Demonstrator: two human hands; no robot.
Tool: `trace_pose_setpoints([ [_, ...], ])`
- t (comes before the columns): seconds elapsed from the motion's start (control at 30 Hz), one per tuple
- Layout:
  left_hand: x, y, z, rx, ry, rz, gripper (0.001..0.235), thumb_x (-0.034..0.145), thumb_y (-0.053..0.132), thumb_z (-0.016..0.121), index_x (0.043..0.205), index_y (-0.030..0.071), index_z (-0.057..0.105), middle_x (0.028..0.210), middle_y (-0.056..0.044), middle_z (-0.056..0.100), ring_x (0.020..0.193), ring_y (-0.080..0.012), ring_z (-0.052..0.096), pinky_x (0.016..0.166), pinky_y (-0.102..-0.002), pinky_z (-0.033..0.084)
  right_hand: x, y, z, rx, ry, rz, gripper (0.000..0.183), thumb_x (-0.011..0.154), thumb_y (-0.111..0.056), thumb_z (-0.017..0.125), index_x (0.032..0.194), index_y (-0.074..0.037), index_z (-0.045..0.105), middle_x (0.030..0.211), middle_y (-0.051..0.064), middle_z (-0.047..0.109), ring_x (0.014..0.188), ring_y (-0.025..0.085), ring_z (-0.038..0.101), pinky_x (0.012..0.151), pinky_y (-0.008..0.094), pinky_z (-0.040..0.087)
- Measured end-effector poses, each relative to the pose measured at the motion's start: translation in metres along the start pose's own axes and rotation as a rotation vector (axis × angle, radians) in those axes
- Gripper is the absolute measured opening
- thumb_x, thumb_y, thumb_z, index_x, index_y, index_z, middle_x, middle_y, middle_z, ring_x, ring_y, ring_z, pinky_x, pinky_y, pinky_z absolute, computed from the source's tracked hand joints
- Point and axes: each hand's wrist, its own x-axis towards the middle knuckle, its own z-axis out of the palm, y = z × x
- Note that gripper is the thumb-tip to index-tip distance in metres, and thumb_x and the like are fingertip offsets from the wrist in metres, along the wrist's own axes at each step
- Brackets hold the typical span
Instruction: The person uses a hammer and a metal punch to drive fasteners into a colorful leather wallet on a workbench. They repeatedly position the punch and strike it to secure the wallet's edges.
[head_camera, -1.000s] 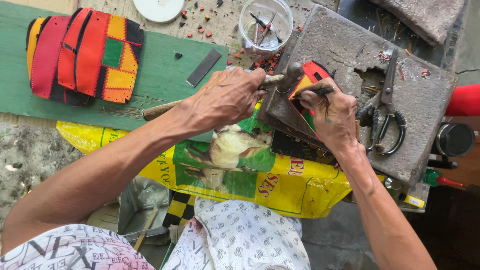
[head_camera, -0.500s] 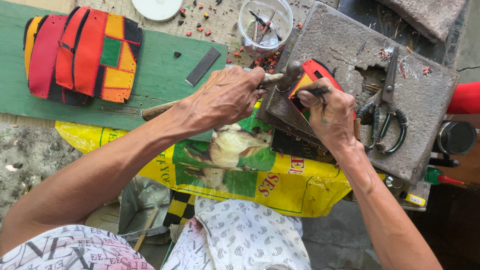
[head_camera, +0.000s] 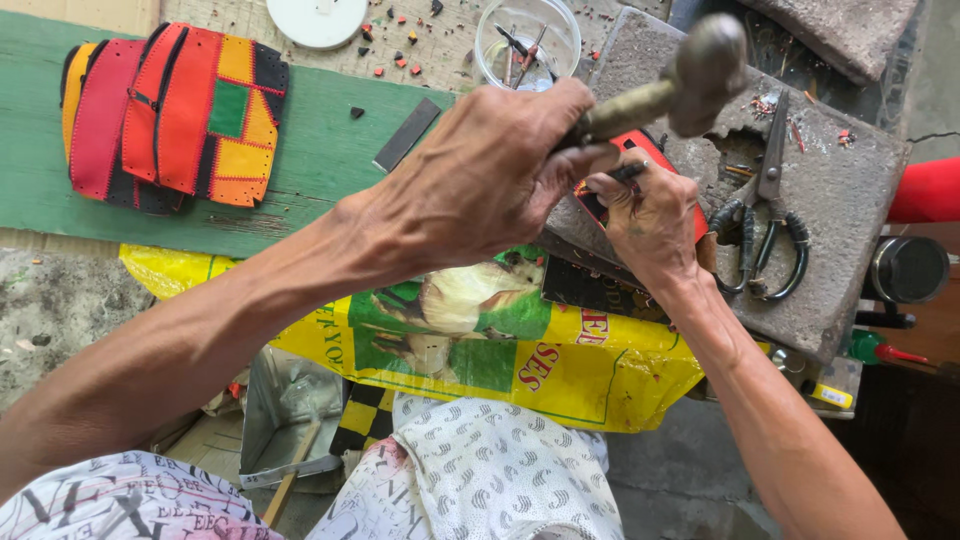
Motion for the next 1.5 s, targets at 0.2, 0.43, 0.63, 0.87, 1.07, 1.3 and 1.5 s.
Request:
trace_pose_setpoints([
  [0.2, 0.003, 0.000, 0.000, 0.097, -0.006, 0.030, 0.024, 0.100, 0.017, 0.072, 0.101, -0.004, 0.058, 0.072, -0.023, 0.061, 0.066, -0.0422, 0.064, 0.058, -0.049, 0.047, -0.002, 0.003, 0.001, 0.047, 0.020, 0.047, 0.015, 0.101, -0.014, 0.076, 0.098, -0.003, 0.067, 0.076, 0.011, 0.069, 0.067, 0.019, 0.070, 0.061, 0.035, 0.051],
  [0.43, 0.007, 0.010, 0.007, 0.025, -0.244, -0.208, 0.021, 0.102, 0.018, 0.061, 0.102, -0.001, 0.053, 0.065, -0.017, 0.058, 0.052, -0.0369, 0.059, 0.047, -0.049, 0.043, -0.004, -0.001, 0.002, 0.002, 0.053, -0.068, 0.013, 0.106, -0.014, 0.073, 0.109, -0.002, 0.070, 0.080, 0.014, 0.066, 0.071, 0.027, 0.068, 0.066, 0.038, 0.050],
  [0.63, 0.006, 0.013, 0.011, 0.073, -0.108, -0.046, 0.026, 0.105, 0.021, 0.064, 0.099, -0.002, 0.052, 0.061, -0.017, 0.055, 0.048, -0.0324, 0.057, 0.046, -0.046, 0.043, -0.004, 0.005, 0.003, -0.084, 0.076, -0.115, 0.013, 0.108, -0.015, 0.069, 0.108, -0.002, 0.069, 0.090, 0.019, 0.068, 0.084, 0.038, 0.071, 0.071, 0.044, 0.053],
  [0.87, 0.006, 0.012, 0.011, 0.229, -0.251, -0.139, 0.028, 0.102, 0.023, 0.064, 0.095, -0.001, 0.051, 0.061, -0.017, 0.056, 0.048, -0.0338, 0.057, 0.044, -0.049, 0.043, 0.000, 0.007, 0.006, -0.074, 0.059, -0.054, 0.012, 0.102, -0.013, 0.069, 0.107, -0.002, 0.070, 0.082, 0.019, 0.067, 0.074, 0.038, 0.070, 0.063, 0.044, 0.051],
  [1.07, -0.001, 0.012, 0.018, -0.015, 0.017, 0.065, 0.026, 0.108, 0.021, 0.062, 0.103, -0.002, 0.051, 0.068, -0.016, 0.058, 0.055, -0.0304, 0.060, 0.052, -0.047, 0.045, -0.005, 0.007, 0.006, -0.086, 0.037, -0.128, 0.006, 0.107, -0.011, 0.065, 0.105, -0.005, 0.067, 0.085, 0.018, 0.067, 0.079, 0.037, 0.071, 0.068, 0.044, 0.052],
  [1.3, 0.007, 0.017, 0.003, 0.137, -0.086, -0.051, 0.029, 0.107, 0.023, 0.063, 0.097, -0.002, 0.051, 0.061, -0.014, 0.054, 0.046, -0.0272, 0.053, 0.045, -0.045, 0.041, -0.004, 0.003, 0.003, -0.165, -0.016, -0.131, 0.015, 0.103, -0.015, 0.076, 0.101, -0.003, 0.067, 0.077, 0.020, 0.064, 0.071, 0.041, 0.065, 0.062, 0.047, 0.049],
  [1.5, 0.004, 0.022, -0.002, -0.124, 0.146, 0.160, 0.023, 0.115, 0.019, 0.058, 0.107, -0.001, 0.050, 0.073, -0.014, 0.057, 0.058, -0.0232, 0.058, 0.054, -0.040, 0.046, -0.001, 0.002, 0.005, -0.201, 0.014, -0.168, 0.011, 0.094, -0.002, 0.064, 0.105, -0.002, 0.064, 0.084, 0.019, 0.065, 0.077, 0.040, 0.067, 0.068, 0.046, 0.052],
])
